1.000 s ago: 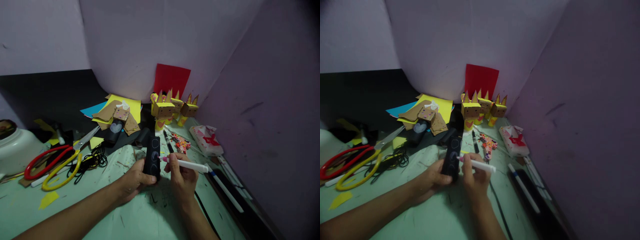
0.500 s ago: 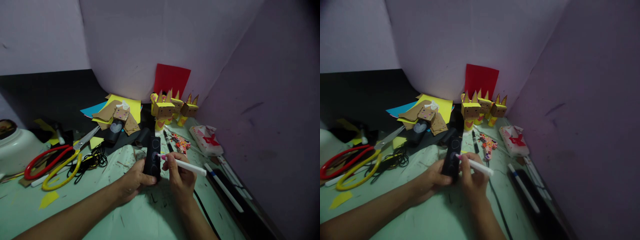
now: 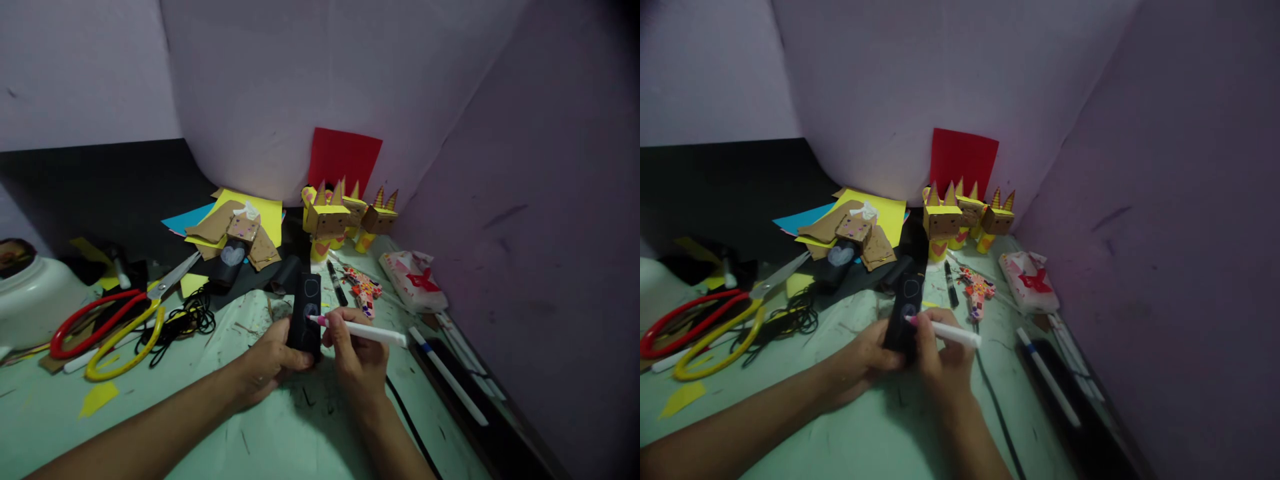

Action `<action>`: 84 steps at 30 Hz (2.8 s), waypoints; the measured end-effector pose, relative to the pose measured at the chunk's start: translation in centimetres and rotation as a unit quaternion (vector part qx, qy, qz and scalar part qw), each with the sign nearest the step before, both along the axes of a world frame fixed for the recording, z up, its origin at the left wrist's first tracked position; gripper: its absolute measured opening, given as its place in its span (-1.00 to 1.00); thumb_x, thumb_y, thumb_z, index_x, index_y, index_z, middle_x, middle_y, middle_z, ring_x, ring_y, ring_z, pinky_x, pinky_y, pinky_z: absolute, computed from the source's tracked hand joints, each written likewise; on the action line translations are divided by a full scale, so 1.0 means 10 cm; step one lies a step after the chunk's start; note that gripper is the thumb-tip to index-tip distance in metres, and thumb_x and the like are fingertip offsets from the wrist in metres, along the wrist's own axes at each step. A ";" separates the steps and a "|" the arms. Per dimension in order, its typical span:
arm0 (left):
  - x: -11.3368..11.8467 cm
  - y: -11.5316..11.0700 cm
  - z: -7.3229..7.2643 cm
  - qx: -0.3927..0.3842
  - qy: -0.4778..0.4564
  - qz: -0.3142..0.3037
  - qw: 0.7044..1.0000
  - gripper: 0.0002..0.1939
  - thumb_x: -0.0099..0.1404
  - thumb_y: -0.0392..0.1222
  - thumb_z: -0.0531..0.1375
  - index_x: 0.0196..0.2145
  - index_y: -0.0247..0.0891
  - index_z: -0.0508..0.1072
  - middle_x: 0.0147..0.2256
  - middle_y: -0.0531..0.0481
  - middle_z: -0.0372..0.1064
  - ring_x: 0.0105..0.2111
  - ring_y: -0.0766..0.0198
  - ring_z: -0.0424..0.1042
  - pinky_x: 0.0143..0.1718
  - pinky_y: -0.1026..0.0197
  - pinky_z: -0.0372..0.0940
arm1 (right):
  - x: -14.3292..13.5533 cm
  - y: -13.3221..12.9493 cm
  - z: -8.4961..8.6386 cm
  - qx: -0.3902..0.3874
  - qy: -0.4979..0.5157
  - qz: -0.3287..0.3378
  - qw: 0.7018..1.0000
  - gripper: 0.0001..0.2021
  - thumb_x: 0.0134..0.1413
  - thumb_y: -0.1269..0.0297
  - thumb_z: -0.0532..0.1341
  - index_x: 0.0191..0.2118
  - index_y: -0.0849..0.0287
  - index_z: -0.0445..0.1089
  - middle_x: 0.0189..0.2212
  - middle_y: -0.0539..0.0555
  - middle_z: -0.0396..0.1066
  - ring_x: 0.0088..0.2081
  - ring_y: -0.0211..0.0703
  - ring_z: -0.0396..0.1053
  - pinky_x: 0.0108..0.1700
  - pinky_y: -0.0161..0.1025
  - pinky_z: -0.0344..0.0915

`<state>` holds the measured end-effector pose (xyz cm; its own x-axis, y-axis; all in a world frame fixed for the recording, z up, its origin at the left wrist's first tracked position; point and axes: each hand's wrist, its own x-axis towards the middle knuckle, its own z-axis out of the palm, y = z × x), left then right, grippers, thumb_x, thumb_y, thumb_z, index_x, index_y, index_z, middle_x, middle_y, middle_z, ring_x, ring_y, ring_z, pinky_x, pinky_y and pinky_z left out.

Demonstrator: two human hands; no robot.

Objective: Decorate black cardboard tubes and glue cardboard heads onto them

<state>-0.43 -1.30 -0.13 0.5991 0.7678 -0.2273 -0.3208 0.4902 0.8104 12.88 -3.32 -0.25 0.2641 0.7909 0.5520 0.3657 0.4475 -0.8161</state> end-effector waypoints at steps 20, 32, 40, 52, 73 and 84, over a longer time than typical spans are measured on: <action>0.00 0.01 -0.06 0.009 -0.014 0.002 1.000 -0.54 -0.23 -0.40 0.28 -0.28 -0.29 0.34 -0.40 0.04 0.28 -0.35 0.27 0.26 -0.39 0.25 0.08 | -0.02 -0.01 -0.02 -0.019 0.040 0.012 0.999 -0.79 0.13 0.18 0.14 -0.44 0.16 0.38 -0.59 -0.03 0.34 -0.57 -0.28 0.28 -0.49 -0.31 0.22; 0.00 0.00 -0.05 0.013 0.002 0.002 1.000 -0.50 -0.21 -0.38 0.30 -0.21 -0.28 0.41 -0.39 0.02 0.29 -0.34 0.24 0.26 -0.36 0.26 0.10 | -0.02 -0.01 0.01 -0.013 0.038 -0.001 0.999 -0.79 0.11 0.17 0.16 -0.44 0.17 0.40 -0.62 -0.05 0.32 -0.59 -0.28 0.28 -0.53 -0.33 0.20; 0.00 0.01 -0.05 0.022 -0.003 -0.001 1.000 -0.51 -0.22 -0.36 0.32 -0.23 -0.29 0.42 -0.41 0.02 0.30 -0.30 0.20 0.28 -0.32 0.23 0.12 | -0.03 -0.02 0.01 -0.021 0.051 0.007 0.998 -0.78 0.11 0.16 0.15 -0.46 0.16 0.39 -0.59 -0.02 0.35 -0.55 -0.26 0.30 -0.49 -0.30 0.23; 0.01 -0.01 -0.03 0.031 0.007 0.005 0.999 -0.52 -0.22 -0.33 0.31 -0.25 -0.30 0.37 -0.40 0.04 0.27 -0.36 0.28 0.21 -0.40 0.28 0.03 | -0.03 0.01 0.02 -0.011 0.050 -0.017 0.999 -0.80 0.10 0.17 0.16 -0.42 0.17 0.39 -0.59 -0.03 0.36 -0.55 -0.26 0.31 -0.48 -0.30 0.23; 0.01 0.02 -0.10 0.025 0.009 0.004 1.000 -0.46 -0.21 -0.34 0.32 -0.17 -0.28 0.37 -0.40 0.05 0.27 -0.38 0.29 0.22 -0.40 0.27 0.05 | -0.03 0.01 0.03 -0.009 0.039 -0.041 0.998 -0.80 0.11 0.18 0.15 -0.42 0.17 0.38 -0.57 -0.02 0.38 -0.56 -0.26 0.31 -0.51 -0.30 0.23; 0.01 0.00 0.01 0.014 0.008 0.010 1.000 -0.44 -0.24 -0.36 0.33 -0.18 -0.33 0.37 -0.43 0.07 0.31 -0.41 0.33 0.22 -0.42 0.29 0.06 | 0.00 0.01 0.04 -0.028 0.052 -0.056 0.997 -0.78 0.11 0.15 0.15 -0.43 0.18 0.38 -0.65 -0.05 0.32 -0.60 -0.27 0.31 -0.56 -0.34 0.22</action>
<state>-0.29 -1.26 -0.07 0.5802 0.7852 -0.2163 -0.3162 0.4619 0.8287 12.85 -3.23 0.12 0.4056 0.7824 0.4725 0.3235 0.3606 -0.8748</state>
